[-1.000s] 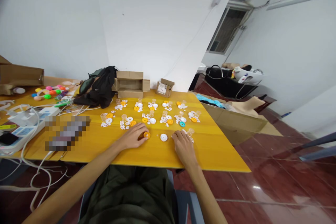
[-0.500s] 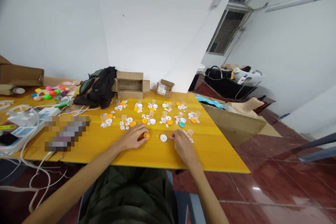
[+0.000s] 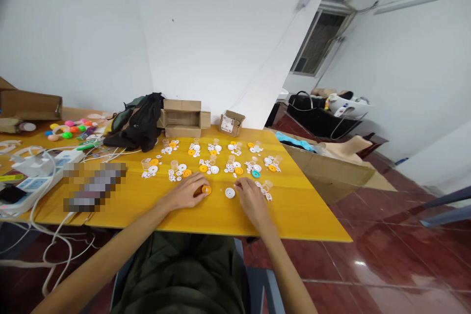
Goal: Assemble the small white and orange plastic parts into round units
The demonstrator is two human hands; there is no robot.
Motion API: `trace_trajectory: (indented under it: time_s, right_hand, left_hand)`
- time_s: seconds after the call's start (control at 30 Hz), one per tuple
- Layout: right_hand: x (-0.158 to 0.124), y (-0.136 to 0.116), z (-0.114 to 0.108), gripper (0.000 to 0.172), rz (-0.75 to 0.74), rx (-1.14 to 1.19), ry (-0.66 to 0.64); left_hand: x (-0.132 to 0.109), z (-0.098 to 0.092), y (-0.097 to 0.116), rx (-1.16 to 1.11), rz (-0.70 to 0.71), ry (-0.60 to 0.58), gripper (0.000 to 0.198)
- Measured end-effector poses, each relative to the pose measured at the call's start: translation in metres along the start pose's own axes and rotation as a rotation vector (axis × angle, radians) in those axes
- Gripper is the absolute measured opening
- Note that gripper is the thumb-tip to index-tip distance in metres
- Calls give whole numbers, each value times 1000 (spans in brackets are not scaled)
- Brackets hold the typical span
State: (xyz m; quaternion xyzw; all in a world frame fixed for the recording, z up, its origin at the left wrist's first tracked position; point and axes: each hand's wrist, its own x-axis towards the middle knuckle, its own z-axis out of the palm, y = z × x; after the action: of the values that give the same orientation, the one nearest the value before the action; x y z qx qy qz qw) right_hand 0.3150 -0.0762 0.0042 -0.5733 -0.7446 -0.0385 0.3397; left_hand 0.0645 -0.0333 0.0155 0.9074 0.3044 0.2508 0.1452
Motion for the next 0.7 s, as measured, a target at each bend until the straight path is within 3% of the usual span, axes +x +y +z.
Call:
trace_trajectory:
  time_s: [0.2, 0.4, 0.7]
  right_hand:
    - [18, -29, 7, 11, -14, 220, -181]
    - [29, -51, 15, 14, 7, 304, -351]
    - [31, -56, 22, 15, 27, 256, -419]
  left_hand:
    - [-1, 0, 0, 5, 15, 12, 10]
    - [-1, 0, -1, 25, 40, 18, 10]
    - [0, 1, -1, 34, 47, 6, 6]
